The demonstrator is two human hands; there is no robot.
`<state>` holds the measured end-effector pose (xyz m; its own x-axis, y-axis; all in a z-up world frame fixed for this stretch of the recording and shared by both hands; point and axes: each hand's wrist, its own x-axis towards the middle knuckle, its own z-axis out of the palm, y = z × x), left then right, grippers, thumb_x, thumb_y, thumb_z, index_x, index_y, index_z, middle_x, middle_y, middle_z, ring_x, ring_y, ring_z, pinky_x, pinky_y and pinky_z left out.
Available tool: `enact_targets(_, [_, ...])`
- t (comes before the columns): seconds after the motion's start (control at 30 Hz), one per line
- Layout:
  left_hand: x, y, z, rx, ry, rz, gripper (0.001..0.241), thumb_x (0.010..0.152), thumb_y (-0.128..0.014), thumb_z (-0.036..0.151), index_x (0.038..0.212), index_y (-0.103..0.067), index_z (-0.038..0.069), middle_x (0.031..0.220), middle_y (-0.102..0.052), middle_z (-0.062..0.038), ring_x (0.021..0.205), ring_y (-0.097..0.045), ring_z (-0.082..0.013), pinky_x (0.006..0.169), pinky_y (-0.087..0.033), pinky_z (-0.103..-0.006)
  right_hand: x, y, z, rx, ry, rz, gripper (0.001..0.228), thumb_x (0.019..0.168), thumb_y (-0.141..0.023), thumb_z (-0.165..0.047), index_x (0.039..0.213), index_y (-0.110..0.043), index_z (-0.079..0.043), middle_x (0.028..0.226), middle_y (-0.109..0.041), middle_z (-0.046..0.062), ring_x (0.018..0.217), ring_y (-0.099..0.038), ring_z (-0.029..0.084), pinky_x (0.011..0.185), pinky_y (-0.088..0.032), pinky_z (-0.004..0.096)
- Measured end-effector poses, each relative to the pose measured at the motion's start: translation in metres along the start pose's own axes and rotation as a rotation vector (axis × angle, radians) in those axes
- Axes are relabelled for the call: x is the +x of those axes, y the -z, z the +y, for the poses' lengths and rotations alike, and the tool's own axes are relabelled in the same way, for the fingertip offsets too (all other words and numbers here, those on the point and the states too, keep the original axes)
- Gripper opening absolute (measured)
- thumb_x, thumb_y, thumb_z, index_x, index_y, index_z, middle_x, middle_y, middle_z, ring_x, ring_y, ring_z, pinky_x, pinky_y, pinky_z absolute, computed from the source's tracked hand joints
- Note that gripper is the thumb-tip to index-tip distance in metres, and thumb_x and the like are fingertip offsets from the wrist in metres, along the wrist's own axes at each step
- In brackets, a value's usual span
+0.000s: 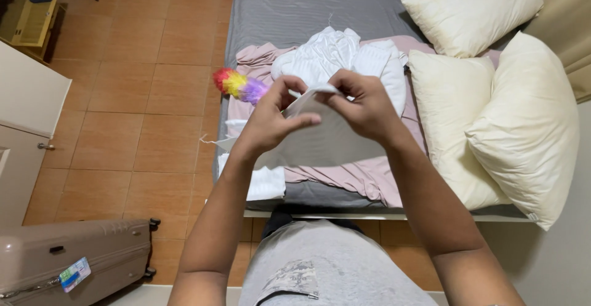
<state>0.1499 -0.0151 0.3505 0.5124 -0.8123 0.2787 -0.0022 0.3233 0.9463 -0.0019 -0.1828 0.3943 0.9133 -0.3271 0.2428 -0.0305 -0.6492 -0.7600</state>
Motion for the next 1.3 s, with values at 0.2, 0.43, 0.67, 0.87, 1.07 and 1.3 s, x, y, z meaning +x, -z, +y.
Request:
enact_targets(0.2, [-0.044, 0.047, -0.086, 0.883, 0.505, -0.485, 0.042, 0.074, -0.086, 0.03, 0.111, -0.075, 0.014, 0.098, -0.079, -0.013, 0.092, -0.071, -0.0222, 0.087, -0.052, -0.0332, -0.031, 0.019, 0.031, 0.306, -0.047, 0.032, 0.008, 0.1, -0.07, -0.009, 0.102, -0.069, -0.001, 0.085, -0.067, -0.002, 0.078, -0.055, 0.004, 0.07, -0.046, 0.021])
enact_targets(0.43, [-0.088, 0.044, -0.141, 0.831, 0.622, -0.652, 0.041, 0.07, -0.078, 0.019, 0.111, -0.075, 0.016, 0.101, -0.077, -0.012, 0.093, -0.07, -0.0309, 0.084, -0.054, -0.0395, -0.126, 0.002, 0.131, 0.271, -0.536, -0.055, 0.018, 0.093, -0.077, -0.019, 0.092, -0.069, -0.002, 0.073, -0.057, -0.004, 0.066, -0.046, 0.004, 0.058, -0.039, 0.022])
enact_targets(0.67, [-0.09, 0.039, -0.224, 0.826, 0.783, -1.031, 0.047, 0.069, -0.082, 0.025, 0.114, -0.076, 0.018, 0.106, -0.079, -0.009, 0.098, -0.073, -0.0285, 0.086, -0.055, -0.0386, -0.221, -0.042, 0.247, 0.618, -0.869, -0.072, 0.019, 0.095, -0.074, -0.021, 0.093, -0.066, -0.004, 0.071, -0.054, -0.006, 0.064, -0.045, 0.004, 0.057, -0.036, 0.022])
enact_targets(0.87, [-0.029, 0.051, -0.391, 1.236, 0.686, -0.854, 0.076, 0.066, -0.09, 0.048, 0.133, -0.061, 0.024, 0.135, -0.062, -0.009, 0.129, -0.052, -0.0321, 0.112, -0.018, -0.0676, -0.194, -0.112, 0.38, 0.55, -1.184, 0.148, 0.019, 0.097, -0.071, -0.022, 0.097, -0.06, -0.006, 0.069, -0.049, -0.006, 0.058, -0.041, 0.007, 0.047, -0.037, 0.026])
enact_targets(1.07, [-0.109, 0.084, -0.443, 1.053, 0.601, -0.03, 0.036, 0.096, -0.078, 0.03, 0.122, -0.067, 0.008, 0.12, -0.065, -0.009, 0.108, -0.062, -0.0269, 0.092, -0.052, -0.0418, -0.257, -0.201, 0.54, 0.126, -1.154, 0.213, 0.022, 0.101, -0.077, -0.021, 0.107, -0.067, -0.003, 0.085, -0.062, 0.001, 0.073, -0.053, 0.011, 0.066, -0.048, 0.028])
enact_targets(1.3, [-0.139, 0.073, -0.443, 0.909, 0.746, 0.105, 0.06, 0.085, -0.086, 0.037, 0.121, -0.058, -0.001, 0.109, -0.058, -0.011, 0.091, -0.059, -0.0225, 0.077, -0.052, -0.0352, -0.215, -0.202, 0.468, -0.536, -0.444, 0.1, 0.036, 0.091, -0.074, -0.02, 0.124, -0.068, -0.005, 0.129, -0.06, 0.017, 0.12, -0.048, 0.032, 0.101, -0.039, 0.047])
